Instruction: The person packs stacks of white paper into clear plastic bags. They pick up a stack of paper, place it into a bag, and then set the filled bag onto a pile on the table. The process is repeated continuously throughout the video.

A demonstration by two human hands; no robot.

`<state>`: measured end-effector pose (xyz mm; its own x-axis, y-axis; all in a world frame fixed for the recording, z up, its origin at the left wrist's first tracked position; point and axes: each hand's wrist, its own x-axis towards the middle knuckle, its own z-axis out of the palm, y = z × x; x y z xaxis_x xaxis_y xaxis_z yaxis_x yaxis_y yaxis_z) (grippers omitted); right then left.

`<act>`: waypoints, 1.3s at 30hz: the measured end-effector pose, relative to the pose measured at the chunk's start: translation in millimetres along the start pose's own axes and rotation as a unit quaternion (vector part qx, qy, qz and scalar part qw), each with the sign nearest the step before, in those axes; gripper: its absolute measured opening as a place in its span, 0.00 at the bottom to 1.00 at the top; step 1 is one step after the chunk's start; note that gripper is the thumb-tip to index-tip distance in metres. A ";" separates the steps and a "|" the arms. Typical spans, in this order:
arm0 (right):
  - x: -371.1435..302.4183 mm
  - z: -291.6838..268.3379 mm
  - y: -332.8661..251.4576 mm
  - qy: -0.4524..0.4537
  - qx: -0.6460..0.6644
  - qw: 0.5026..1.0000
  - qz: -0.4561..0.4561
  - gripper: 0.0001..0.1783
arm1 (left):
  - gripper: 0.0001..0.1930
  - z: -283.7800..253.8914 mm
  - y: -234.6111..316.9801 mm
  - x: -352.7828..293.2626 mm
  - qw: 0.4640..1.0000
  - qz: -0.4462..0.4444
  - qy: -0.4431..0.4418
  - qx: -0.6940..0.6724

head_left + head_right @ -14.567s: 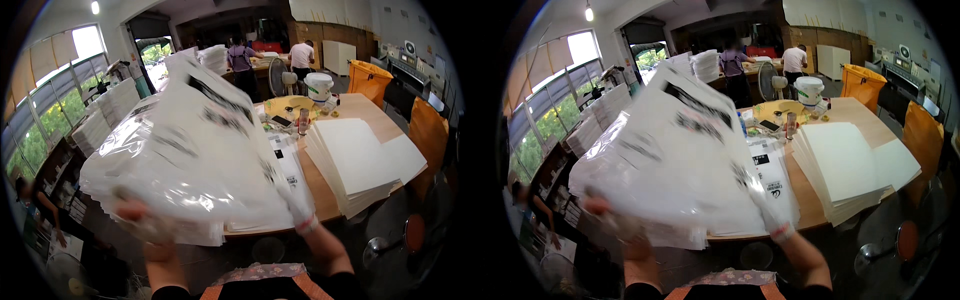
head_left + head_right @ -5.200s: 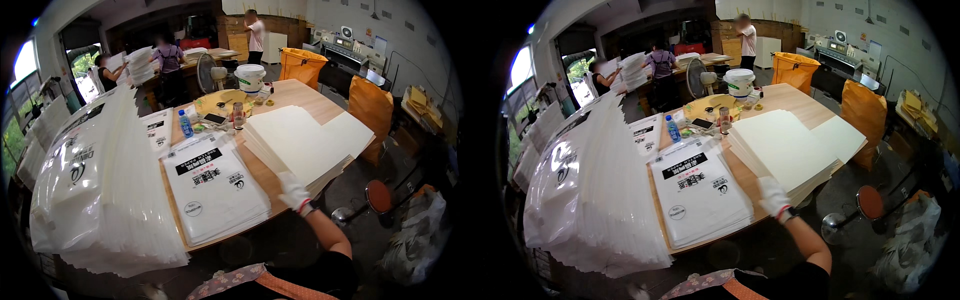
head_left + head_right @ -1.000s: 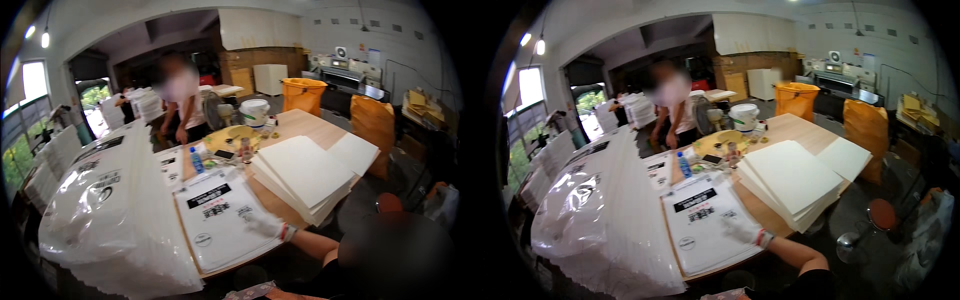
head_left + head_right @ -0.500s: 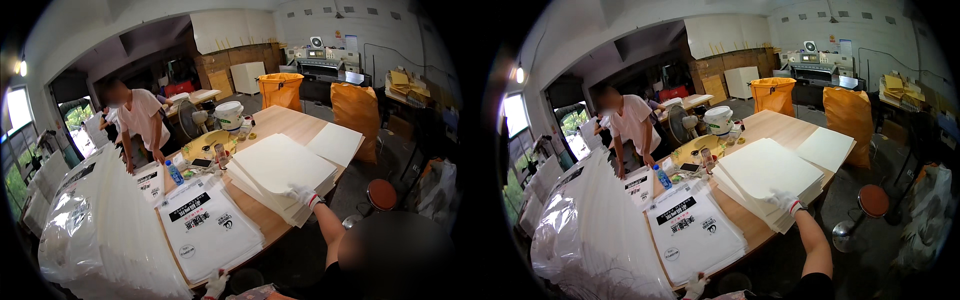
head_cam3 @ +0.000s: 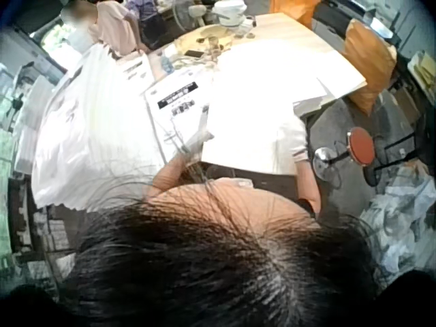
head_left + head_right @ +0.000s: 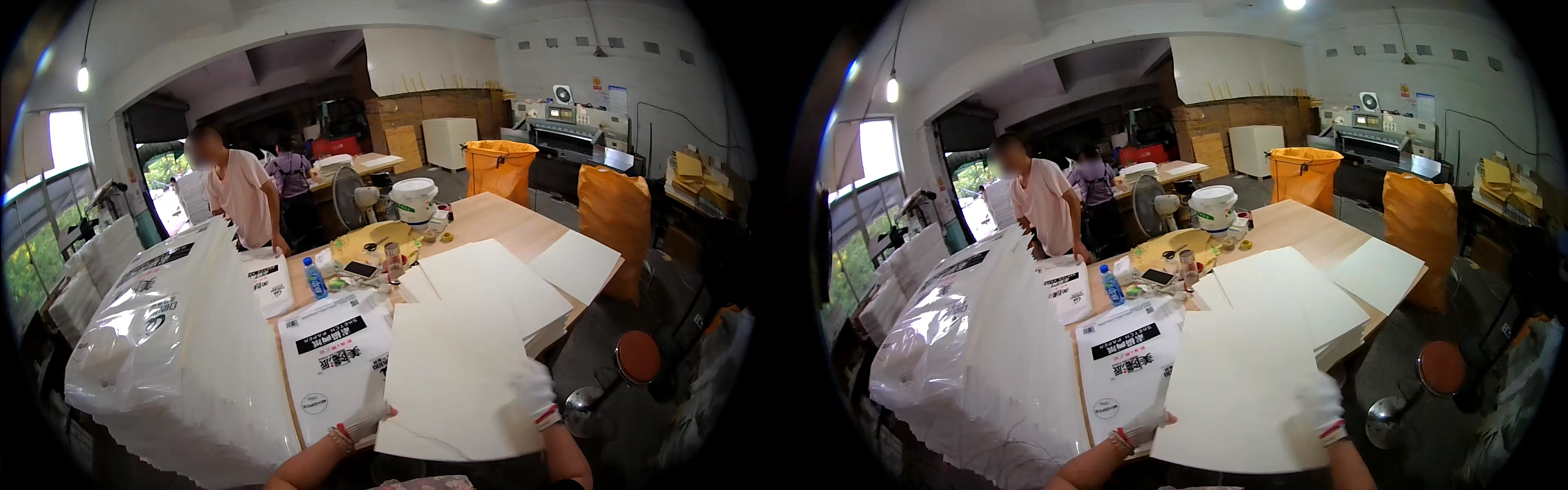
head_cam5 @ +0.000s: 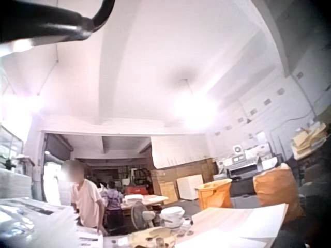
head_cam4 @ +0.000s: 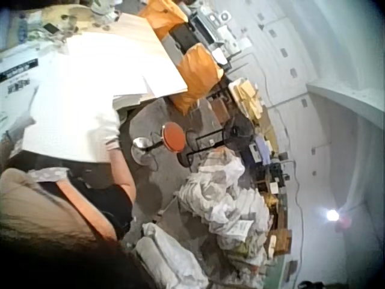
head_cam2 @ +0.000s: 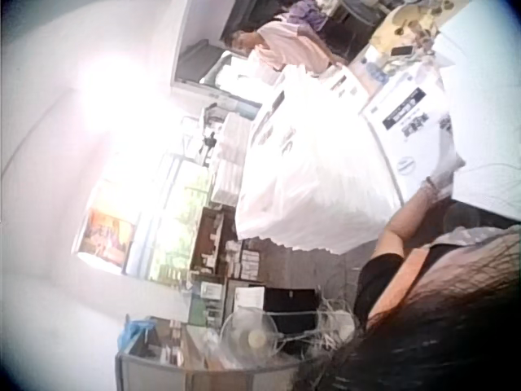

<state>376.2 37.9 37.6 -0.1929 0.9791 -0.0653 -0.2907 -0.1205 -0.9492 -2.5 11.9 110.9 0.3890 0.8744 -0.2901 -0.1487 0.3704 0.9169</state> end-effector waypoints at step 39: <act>62.1 155.7 60.5 0.119 -0.586 0.789 -0.140 0.15 | 0.30 -30.6 -57.6 52.2 0.846 0.200 0.112 0.482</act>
<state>200.7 65.8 24.0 -0.0519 0.9603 0.2743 0.8023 0.2036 -0.5611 -1.5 45.7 34.5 0.2839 0.9469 0.1505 0.6245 -0.3018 0.7204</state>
